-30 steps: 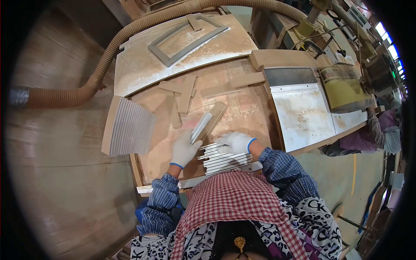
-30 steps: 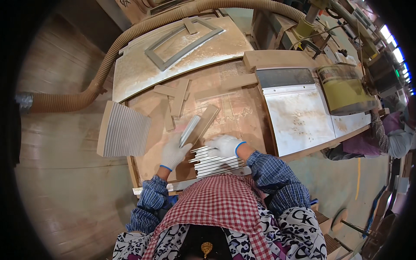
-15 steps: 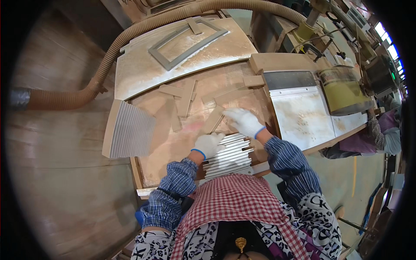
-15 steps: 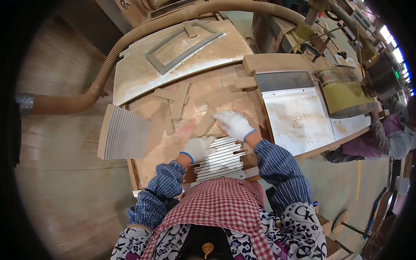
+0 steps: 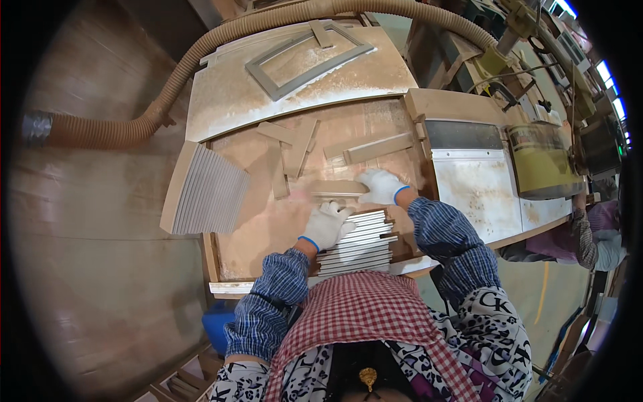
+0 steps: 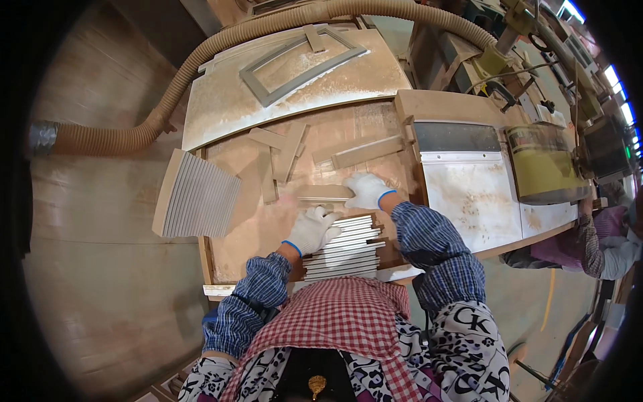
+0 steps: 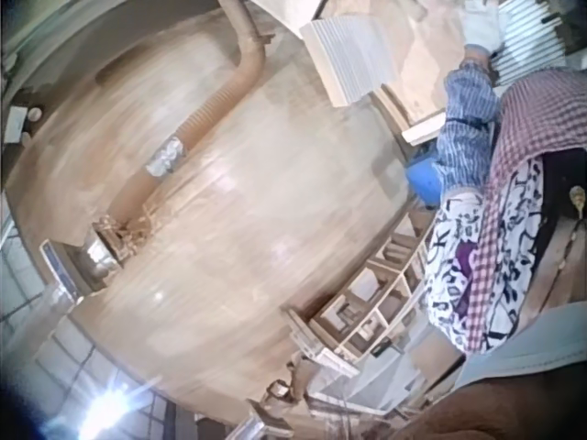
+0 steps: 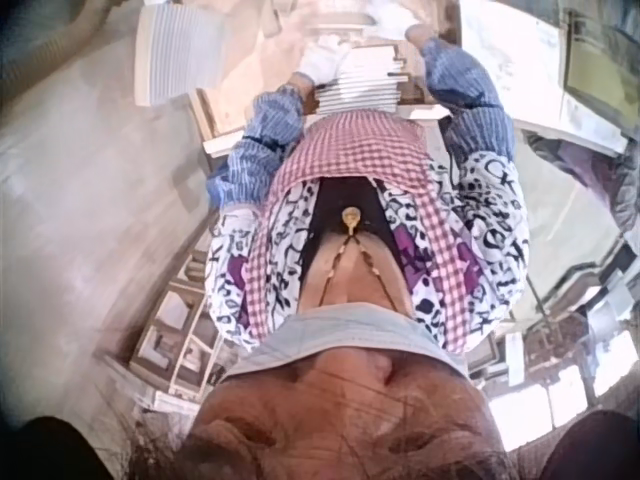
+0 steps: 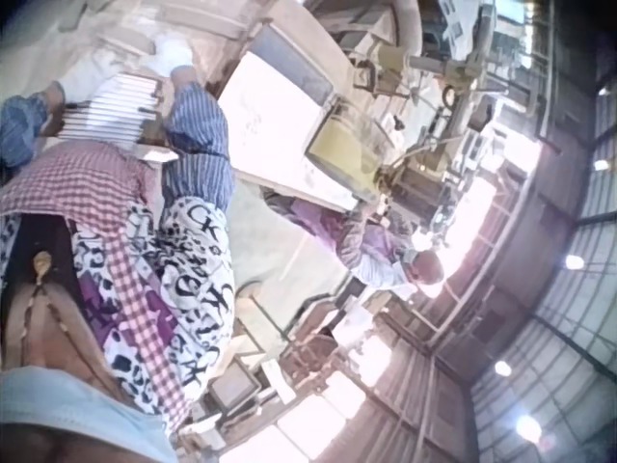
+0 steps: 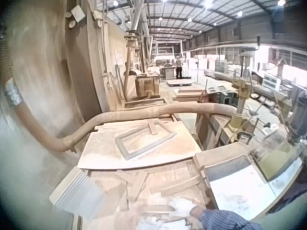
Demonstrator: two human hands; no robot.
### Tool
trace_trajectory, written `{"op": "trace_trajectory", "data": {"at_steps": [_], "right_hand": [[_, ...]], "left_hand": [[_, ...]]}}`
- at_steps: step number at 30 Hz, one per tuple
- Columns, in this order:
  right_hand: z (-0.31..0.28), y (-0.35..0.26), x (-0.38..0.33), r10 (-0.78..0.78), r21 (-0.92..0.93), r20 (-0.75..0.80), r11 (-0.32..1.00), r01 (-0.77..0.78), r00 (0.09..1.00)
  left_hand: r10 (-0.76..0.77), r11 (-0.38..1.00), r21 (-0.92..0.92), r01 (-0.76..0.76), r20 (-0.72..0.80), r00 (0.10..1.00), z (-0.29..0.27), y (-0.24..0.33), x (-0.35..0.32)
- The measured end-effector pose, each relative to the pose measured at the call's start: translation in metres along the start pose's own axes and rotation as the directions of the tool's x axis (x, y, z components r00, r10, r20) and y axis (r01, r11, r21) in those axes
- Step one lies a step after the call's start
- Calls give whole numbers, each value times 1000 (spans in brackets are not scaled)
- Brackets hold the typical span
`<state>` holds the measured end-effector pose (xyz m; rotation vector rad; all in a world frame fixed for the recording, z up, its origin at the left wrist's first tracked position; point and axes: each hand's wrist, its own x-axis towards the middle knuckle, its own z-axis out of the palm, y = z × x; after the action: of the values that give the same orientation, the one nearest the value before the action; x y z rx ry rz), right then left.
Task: The recorder is picking up stacks of thin wooden blocks from a pallet and organizing them into neat piles on a workbench in a furniture factory.
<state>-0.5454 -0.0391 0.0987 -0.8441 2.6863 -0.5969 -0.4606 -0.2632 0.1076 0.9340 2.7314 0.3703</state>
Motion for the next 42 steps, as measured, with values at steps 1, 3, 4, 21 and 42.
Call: {"op": "trace_trajectory", "data": {"at_steps": [1, 3, 4, 21, 42], "right_hand": [[-3, -1, -7, 60, 59, 66, 996, -64, 996], [-9, -3, -12, 78, 130, 129, 987, -94, 989], [-12, -3, -14, 90, 195, 190, 972, -127, 978], [-19, -3, -20, 179, 289, 267, 923, -256, 947], [11, -10, -31, -81, 184, 119, 981, 58, 990]], "left_hand": [[-13, 1000, -26, 13, -27, 1000, 1, -1, 0], [-25, 998, -51, 23, -52, 998, 4, -3, 1], [-94, 965, -256, 62, -114, 989, 4, -5, 0], [-358, 905, -333, 263, -268, 894, -5, -48, 7], [-720, 270, -832, 485, 160, 675, 52, -98, -27]]}}
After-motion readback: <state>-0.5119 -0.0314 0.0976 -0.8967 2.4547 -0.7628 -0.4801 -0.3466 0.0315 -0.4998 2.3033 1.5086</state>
